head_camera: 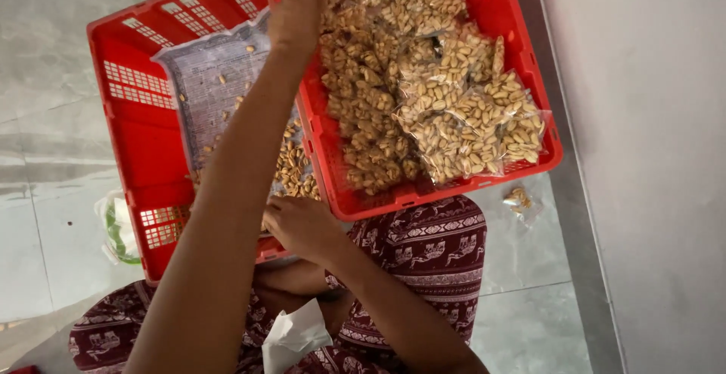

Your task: A person sits on the floor sorting and transferring small nut-like food items between red plastic crates using their hands and a spoon.

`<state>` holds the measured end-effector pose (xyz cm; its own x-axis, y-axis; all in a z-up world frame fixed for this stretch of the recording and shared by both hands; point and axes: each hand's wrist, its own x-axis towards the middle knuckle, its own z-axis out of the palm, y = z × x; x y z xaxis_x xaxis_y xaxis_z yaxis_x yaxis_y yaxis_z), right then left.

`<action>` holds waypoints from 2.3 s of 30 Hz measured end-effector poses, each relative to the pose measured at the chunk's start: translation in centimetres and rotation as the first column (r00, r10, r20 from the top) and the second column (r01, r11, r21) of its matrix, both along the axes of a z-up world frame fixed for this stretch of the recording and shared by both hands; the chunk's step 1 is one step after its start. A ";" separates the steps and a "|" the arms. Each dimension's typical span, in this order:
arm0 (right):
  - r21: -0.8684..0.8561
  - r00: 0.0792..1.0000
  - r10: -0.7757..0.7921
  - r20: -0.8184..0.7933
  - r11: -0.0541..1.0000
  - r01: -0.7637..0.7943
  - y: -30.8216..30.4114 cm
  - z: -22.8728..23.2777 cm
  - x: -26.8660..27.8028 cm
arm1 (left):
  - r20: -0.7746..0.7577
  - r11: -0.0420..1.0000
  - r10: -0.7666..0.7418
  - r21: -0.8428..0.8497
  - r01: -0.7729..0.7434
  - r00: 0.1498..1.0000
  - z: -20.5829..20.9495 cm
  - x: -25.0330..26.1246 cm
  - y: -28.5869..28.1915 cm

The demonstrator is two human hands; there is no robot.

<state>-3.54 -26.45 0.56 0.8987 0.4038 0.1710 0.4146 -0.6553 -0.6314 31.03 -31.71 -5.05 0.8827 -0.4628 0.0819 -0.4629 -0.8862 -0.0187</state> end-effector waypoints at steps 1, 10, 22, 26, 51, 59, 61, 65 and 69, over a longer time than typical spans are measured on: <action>0.001 1.000 0.001 -0.002 1.000 -0.001 0.2 -0.5 0.0 | -0.002 1.000 0.001 0.001 -0.001 1.000 0.8 -0.9 -0.5; 0.072 0.991 -0.043 -0.128 0.996 0.052 0.9 -2.1 -0.3 | -0.035 0.946 -0.009 0.323 0.020 0.999 -1.7 -2.2 -2.5; 0.036 0.983 -0.007 -0.185 0.999 0.014 0.3 -0.1 0.1 | -0.337 0.975 -0.110 0.148 0.168 0.935 -2.3 -2.6 -1.4; 0.023 0.977 -0.010 -0.214 1.000 0.015 0.5 -0.8 0.0 | -0.345 0.970 -0.109 0.166 0.175 0.932 -3.4 -2.1 -0.7; 0.033 0.951 0.035 -0.307 0.999 -0.025 -0.4 2.4 0.3 | 0.436 0.821 0.237 -0.567 0.061 0.868 12.3 -17.9 38.4; 0.036 0.954 -0.005 -0.299 0.999 0.017 0.1 0.6 -0.1 | 0.211 0.758 0.474 -0.591 -0.275 0.855 3.9 -23.9 52.1; 0.029 0.954 -0.007 -0.300 0.999 0.016 0.6 0.1 -0.4 | 0.193 0.729 0.485 -0.628 -0.273 0.853 0.5 -24.2 55.3; -0.069 0.997 -0.046 -0.069 0.997 0.041 0.7 0.9 -1.1 | -0.027 0.595 0.626 -0.629 -0.500 0.779 -0.1 -24.2 54.5; -0.056 0.995 -0.081 -0.065 0.995 0.078 1.0 2.1 -1.4 | -0.134 0.624 0.621 -0.511 -0.591 0.772 -0.9 -23.6 52.9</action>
<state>-4.93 -25.42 2.65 0.9371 0.3375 0.0889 0.3173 -0.7181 -0.6194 7.43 21.19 -5.96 0.9358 0.2986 0.1875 0.1711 -0.8495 0.4991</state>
